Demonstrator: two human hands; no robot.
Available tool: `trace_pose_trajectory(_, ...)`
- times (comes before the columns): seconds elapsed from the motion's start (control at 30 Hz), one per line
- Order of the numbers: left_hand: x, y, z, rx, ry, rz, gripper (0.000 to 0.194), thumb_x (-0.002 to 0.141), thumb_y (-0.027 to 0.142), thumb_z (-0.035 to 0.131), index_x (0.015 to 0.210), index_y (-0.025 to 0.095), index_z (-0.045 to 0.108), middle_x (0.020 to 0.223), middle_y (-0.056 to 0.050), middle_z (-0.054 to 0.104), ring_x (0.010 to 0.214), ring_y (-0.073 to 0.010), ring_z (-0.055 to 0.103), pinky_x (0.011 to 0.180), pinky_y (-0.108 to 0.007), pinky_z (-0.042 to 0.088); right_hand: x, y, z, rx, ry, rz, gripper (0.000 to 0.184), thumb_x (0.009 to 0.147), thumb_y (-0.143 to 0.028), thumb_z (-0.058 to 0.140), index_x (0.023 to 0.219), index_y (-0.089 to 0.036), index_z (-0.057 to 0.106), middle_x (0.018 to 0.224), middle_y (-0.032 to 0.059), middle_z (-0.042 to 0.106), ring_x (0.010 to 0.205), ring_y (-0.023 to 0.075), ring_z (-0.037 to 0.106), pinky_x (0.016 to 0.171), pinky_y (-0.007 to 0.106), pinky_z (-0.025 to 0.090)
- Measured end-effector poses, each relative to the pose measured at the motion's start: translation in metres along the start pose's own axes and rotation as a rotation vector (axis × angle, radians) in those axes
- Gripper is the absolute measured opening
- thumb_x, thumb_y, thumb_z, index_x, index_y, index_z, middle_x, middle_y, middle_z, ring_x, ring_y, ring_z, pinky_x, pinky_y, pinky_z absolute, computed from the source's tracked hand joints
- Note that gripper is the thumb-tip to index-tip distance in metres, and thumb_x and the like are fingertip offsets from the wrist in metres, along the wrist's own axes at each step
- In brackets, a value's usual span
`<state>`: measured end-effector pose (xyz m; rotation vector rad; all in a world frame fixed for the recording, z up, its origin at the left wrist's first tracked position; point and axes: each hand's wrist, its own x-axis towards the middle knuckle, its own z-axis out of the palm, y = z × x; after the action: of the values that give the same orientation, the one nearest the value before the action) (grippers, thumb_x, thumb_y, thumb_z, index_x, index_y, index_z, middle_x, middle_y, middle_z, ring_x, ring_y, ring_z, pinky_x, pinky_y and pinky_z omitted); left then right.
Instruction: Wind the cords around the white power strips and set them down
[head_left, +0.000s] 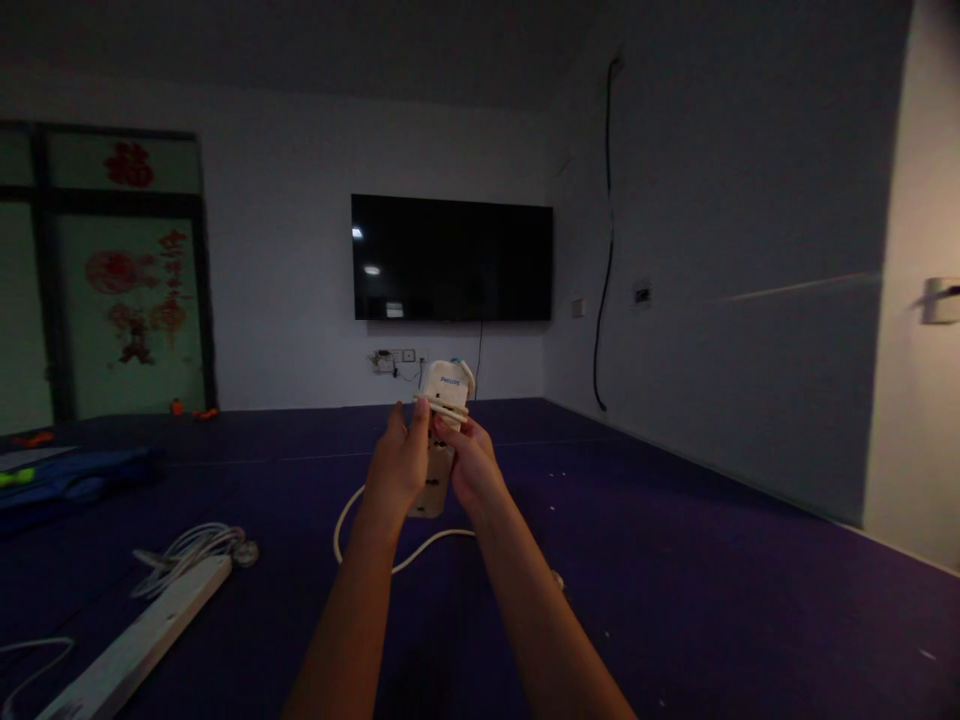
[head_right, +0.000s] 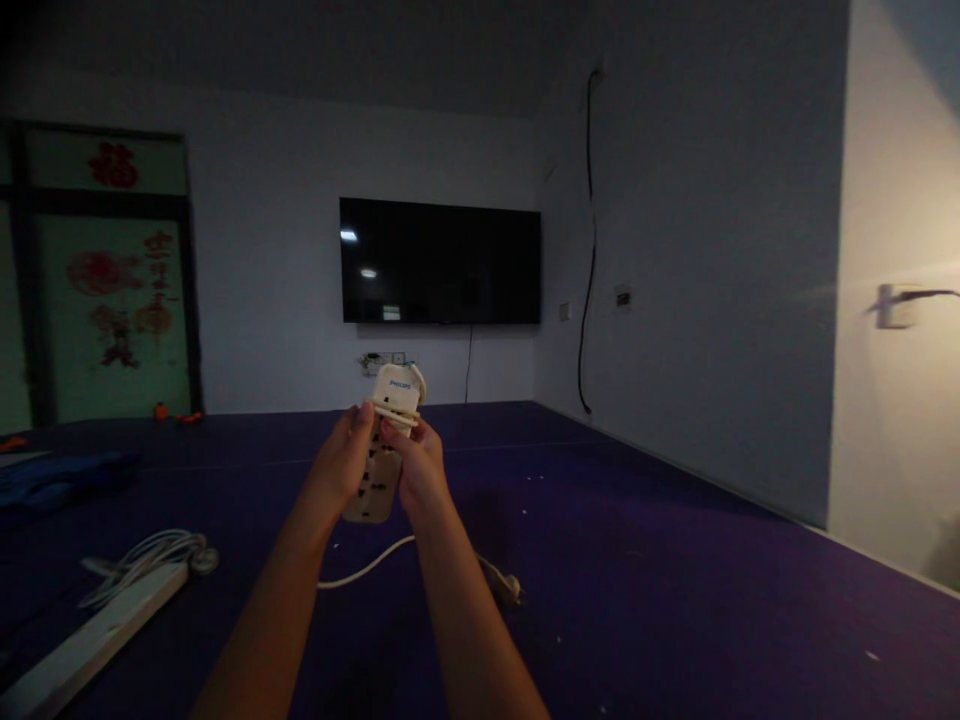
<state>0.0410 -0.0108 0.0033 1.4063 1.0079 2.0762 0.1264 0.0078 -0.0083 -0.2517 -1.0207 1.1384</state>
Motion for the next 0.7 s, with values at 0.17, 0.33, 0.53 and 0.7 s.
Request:
trace_pose_trajectory(0.17, -0.004, 0.0088, 0.0048, 0.089, 0.062, -0.024, 0.092, 0.065, 0.056, 0.07, 0.138, 0.013, 0.033, 0.091, -0.015, 0.069, 0.101, -0.0327, 0.062, 0.082, -0.04, 0.046, 0.0012, -0.005, -0.0004, 0.001, -0.022, 0.028, 0.032, 0.051, -0.029, 0.075, 0.079, -0.019, 0.063, 0.076, 0.0022, 0.072, 0.074, 0.0211, 0.067, 0.071, 0.032, 0.053)
trace_pose_trajectory(0.33, -0.0046, 0.0038, 0.0061, 0.002, 0.134, 0.085, 0.109, 0.065, 0.044, 0.075, 0.147, 0.018, 0.008, 0.098, -0.012, 0.068, 0.096, -0.0253, 0.064, 0.084, -0.037, 0.049, -0.0001, -0.01, 0.0018, 0.043, -0.024, 0.052, 0.034, 0.048, -0.026, 0.076, 0.078, -0.019, 0.063, 0.073, 0.0012, 0.072, 0.073, 0.022, 0.068, 0.072, 0.033, 0.054)
trace_pose_trajectory(0.53, -0.0035, 0.0056, 0.007, -0.183, 0.095, 0.202, 0.1, 0.062, 0.032, 0.077, 0.144, 0.024, 0.019, 0.119, -0.016, 0.06, 0.097, -0.0227, 0.064, 0.087, -0.036, 0.051, -0.002, -0.0092, 0.0046, 0.02, -0.017, 0.056, 0.032, 0.049, -0.023, 0.074, 0.079, -0.018, 0.063, 0.076, 0.0027, 0.072, 0.075, 0.0216, 0.068, 0.071, 0.031, 0.053)
trace_pose_trajectory(0.7, -0.0076, 0.0056, 0.0106, -0.107, 0.081, 0.289, 0.099, 0.054, 0.028, 0.081, 0.14, 0.023, 0.031, 0.121, -0.015, 0.059, 0.1, -0.0253, 0.063, 0.09, -0.039, 0.051, -0.0035, -0.009, 0.0073, -0.035, 0.036, 0.001, 0.03, 0.05, -0.02, 0.069, 0.08, -0.018, 0.064, 0.075, 0.0011, 0.072, 0.067, 0.0186, 0.066, 0.066, 0.028, 0.052)
